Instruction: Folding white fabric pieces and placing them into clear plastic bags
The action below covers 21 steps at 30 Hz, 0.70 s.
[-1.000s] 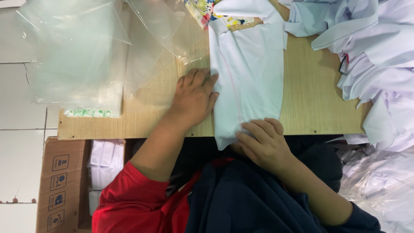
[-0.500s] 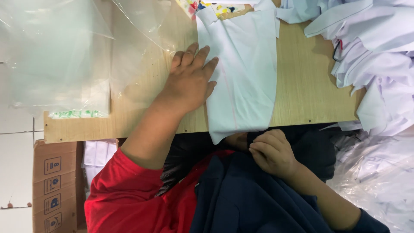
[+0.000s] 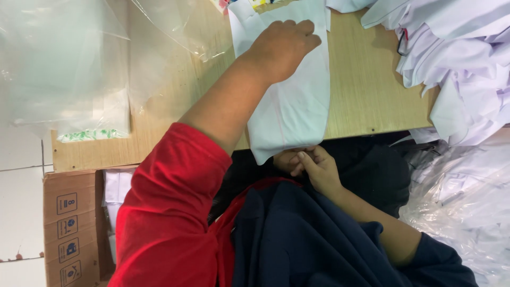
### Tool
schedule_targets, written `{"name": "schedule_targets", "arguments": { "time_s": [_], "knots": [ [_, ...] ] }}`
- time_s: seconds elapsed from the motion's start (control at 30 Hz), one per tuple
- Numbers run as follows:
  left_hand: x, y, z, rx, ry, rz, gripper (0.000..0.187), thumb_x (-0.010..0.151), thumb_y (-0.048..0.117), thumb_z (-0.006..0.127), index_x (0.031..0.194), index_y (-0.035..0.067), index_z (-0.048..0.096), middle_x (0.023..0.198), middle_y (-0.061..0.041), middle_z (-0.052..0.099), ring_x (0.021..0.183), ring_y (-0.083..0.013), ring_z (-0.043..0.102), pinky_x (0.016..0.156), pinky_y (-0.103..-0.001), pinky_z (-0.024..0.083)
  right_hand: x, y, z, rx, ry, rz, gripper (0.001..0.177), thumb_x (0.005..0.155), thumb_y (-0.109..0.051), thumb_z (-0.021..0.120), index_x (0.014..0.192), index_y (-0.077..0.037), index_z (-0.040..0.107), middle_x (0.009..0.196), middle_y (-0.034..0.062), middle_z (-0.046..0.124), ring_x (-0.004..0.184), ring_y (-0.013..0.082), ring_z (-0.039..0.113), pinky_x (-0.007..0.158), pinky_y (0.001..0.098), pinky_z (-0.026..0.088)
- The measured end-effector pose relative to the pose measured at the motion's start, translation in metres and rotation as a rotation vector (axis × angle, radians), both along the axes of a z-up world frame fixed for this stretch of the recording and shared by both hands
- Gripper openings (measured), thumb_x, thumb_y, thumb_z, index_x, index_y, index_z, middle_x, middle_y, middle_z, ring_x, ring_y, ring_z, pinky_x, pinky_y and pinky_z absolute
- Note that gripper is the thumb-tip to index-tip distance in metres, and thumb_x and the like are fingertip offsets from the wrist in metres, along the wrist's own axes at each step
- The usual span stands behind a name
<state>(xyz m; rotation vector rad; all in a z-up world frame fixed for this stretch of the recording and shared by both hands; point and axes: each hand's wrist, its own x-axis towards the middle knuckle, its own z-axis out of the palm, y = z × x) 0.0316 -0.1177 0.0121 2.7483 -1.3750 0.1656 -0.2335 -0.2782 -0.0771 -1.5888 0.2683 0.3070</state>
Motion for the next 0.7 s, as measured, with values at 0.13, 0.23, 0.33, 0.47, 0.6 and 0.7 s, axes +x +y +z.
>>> {"name": "schedule_targets", "arguments": {
  "time_s": [0.13,0.23,0.33,0.47,0.6,0.7],
  "knots": [
    [0.012,-0.018,-0.002,0.01,0.07,-0.032,0.085,0.071,-0.018,0.059,0.146,0.019,0.05,0.126,-0.009,0.056,0.078,-0.0375,0.059,0.068,-0.047,0.048,0.004,0.005,0.006,0.073,-0.044,-0.041,0.019,0.097,-0.017,0.066,0.096,0.002,0.063,0.07,0.0162,0.073,0.046,0.0216,0.067,0.051,0.027,0.054],
    [0.022,-0.022,-0.012,0.145,-0.021,-0.131,0.09,0.074,-0.01,0.067,0.155,0.022,0.042,0.135,-0.005,0.058,0.094,-0.0354,0.061,0.076,-0.045,0.047,0.008,0.007,0.02,-0.076,-0.061,-0.065,0.026,0.094,-0.018,0.073,0.074,-0.003,0.066,0.058,0.0117,0.07,0.041,0.0145,0.062,0.048,0.0215,0.049],
    [0.031,-0.02,-0.018,0.186,-0.002,-0.146,0.071,0.077,-0.005,0.066,0.142,0.022,0.056,0.118,-0.011,0.059,0.09,-0.0378,0.061,0.072,-0.048,0.048,0.01,0.006,0.034,-0.087,-0.134,-0.059,0.023,0.093,-0.016,0.074,0.075,-0.002,0.071,0.059,0.0094,0.07,0.042,0.0123,0.061,0.045,0.0217,0.053],
    [0.028,-0.013,-0.013,0.102,0.012,-0.123,0.037,0.072,-0.008,0.066,0.105,0.01,0.066,0.105,-0.013,0.053,0.077,-0.0356,0.055,0.052,-0.047,0.045,0.008,0.0,0.042,-0.258,-0.373,0.03,0.018,0.093,-0.017,0.072,0.082,-0.004,0.067,0.067,0.0065,0.07,0.048,0.0099,0.061,0.046,0.022,0.05],
    [0.027,-0.013,-0.013,0.123,0.026,-0.13,0.041,0.061,-0.02,0.066,0.088,0.011,0.065,0.099,-0.007,0.052,0.073,-0.0301,0.051,0.045,-0.044,0.043,0.006,-0.004,0.048,-0.461,-0.557,0.117,0.03,0.094,-0.019,0.073,0.069,-0.007,0.062,0.062,0.0017,0.065,0.054,0.0103,0.061,0.047,0.0241,0.047],
    [0.014,-0.01,0.008,0.074,-0.034,-0.164,0.08,0.059,-0.019,0.07,0.13,0.011,0.049,0.148,-0.008,0.04,0.079,-0.0372,0.06,0.061,-0.048,0.049,0.01,-0.014,0.041,-0.638,-0.694,0.148,0.044,0.094,-0.019,0.074,0.064,-0.008,0.044,0.057,0.0018,0.046,0.05,0.0135,0.041,0.046,0.0307,0.032]
  ]
}}
